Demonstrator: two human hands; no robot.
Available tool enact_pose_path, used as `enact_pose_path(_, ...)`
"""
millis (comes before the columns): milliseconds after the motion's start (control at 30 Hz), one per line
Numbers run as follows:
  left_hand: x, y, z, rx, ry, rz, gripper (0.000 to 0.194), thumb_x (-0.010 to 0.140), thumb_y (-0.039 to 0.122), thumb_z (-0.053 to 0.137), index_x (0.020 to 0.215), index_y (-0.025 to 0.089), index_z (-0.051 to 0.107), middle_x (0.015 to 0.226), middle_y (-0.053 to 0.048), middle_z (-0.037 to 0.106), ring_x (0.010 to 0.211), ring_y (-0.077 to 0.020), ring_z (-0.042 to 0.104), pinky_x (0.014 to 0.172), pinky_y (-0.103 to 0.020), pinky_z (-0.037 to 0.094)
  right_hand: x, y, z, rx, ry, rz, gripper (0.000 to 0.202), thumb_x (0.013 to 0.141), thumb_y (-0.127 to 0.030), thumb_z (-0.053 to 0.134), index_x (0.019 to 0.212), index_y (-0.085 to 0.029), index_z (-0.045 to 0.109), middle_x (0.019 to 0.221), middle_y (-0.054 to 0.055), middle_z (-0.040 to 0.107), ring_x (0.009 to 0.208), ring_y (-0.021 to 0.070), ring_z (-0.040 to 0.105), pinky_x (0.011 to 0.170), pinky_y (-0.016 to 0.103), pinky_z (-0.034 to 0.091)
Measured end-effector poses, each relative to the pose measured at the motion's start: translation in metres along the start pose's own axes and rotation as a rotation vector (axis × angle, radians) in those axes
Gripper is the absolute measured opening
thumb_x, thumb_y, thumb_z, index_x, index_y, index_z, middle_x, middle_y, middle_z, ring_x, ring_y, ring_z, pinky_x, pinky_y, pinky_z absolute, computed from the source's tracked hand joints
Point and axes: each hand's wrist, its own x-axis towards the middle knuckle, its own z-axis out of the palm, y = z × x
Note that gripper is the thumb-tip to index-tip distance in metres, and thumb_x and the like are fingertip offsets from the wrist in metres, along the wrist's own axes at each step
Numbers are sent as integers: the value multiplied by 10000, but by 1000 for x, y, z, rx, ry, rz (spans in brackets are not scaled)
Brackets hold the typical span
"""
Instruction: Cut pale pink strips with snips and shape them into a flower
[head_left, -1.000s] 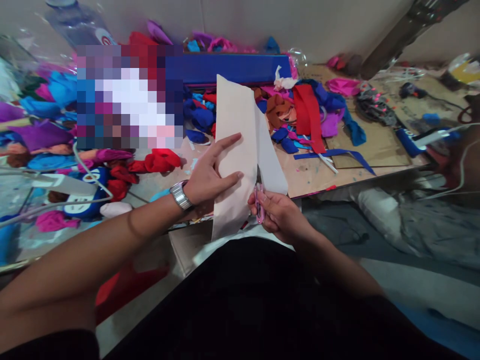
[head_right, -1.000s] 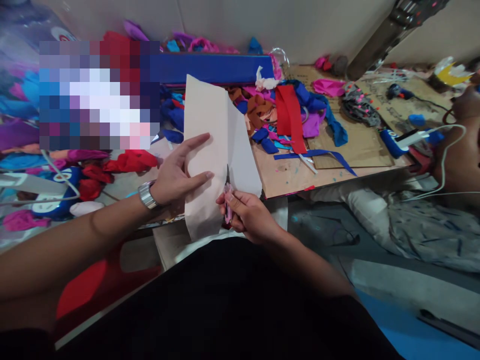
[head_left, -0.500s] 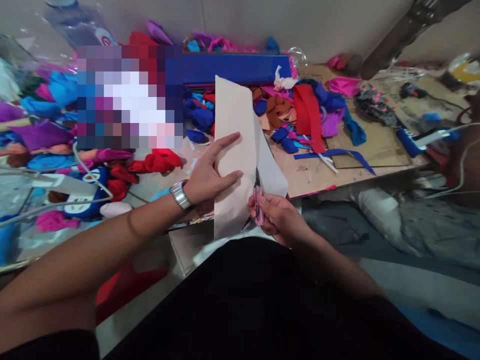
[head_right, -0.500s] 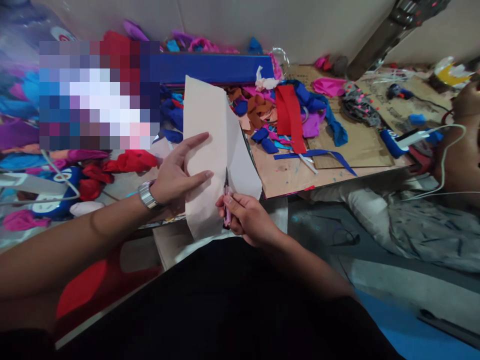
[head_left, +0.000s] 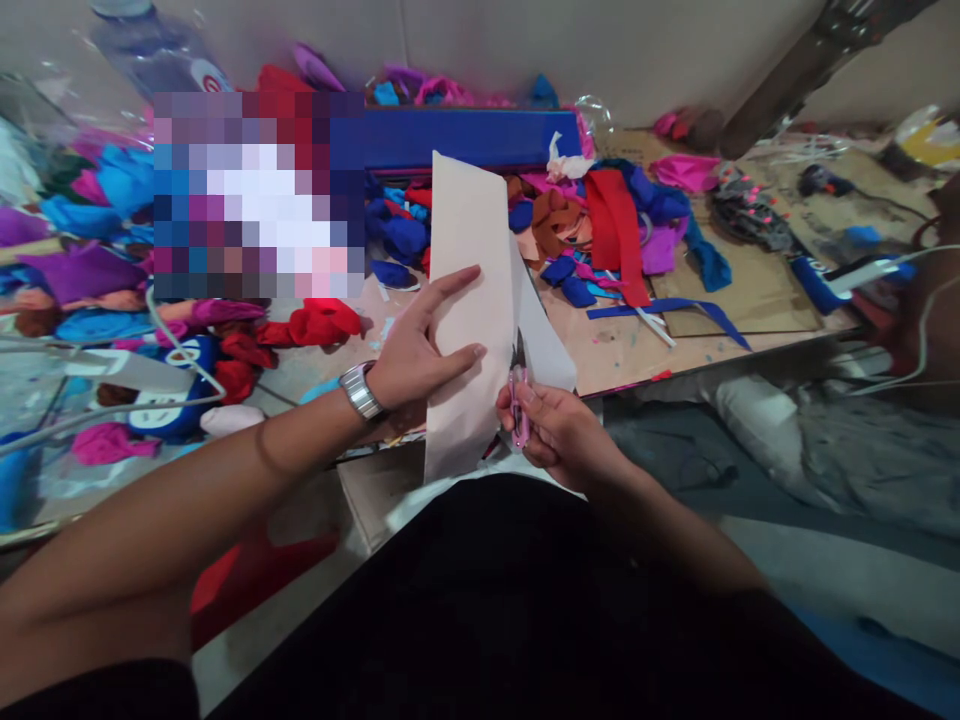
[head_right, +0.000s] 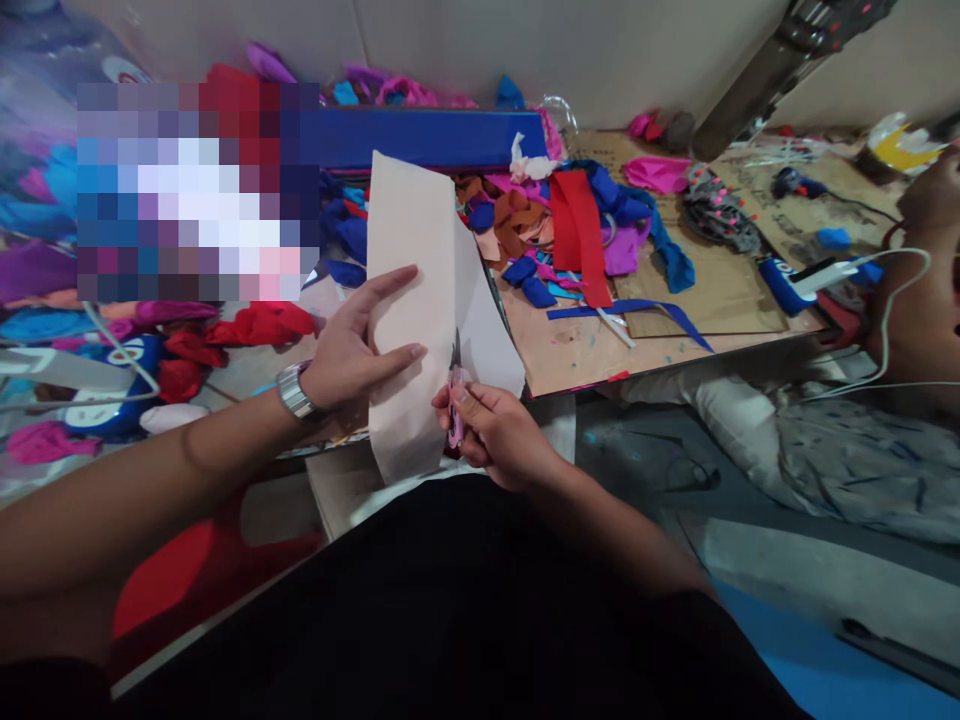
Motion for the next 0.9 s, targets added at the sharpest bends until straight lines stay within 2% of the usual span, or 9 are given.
enact_pose_path(233,0,1,0,13,-1,12,871,833,578,845,1572,263,509,1588,-131,564,1469,-338,554,1259,-510,469,3,-1,-4,-22,-18,-22,351,950,-504,739,976,-158,687,804,-27,660,373,-10,332,366,197,198)
enact_pose_path(567,-1,2,2,-1,-1,-7,869,827,589,845,1558,255,514,1591,-132,557,1474,-345,544,1278,-505,439,5,0,-1,-18,0,-32,382,907,-512,788,935,-153,661,778,-41,652,370,-15,343,365,187,171)
enact_pose_path(700,0,-1,2,-50,35,-30,816,843,596,827,1533,275,531,1565,-120,575,1461,-339,552,1279,-510,433,5,3,-3,-17,-12,-28,370,926,-510,771,900,-161,649,778,-36,650,379,-14,320,373,196,187)
enact_pose_path(900,4,-9,-1,-70,126,-83,667,888,567,794,1465,298,592,1522,-90,617,1422,-306,588,1242,-493,478,3,8,-1,-4,-8,12,387,921,-524,777,976,-150,691,757,-36,616,392,-4,308,367,204,140)
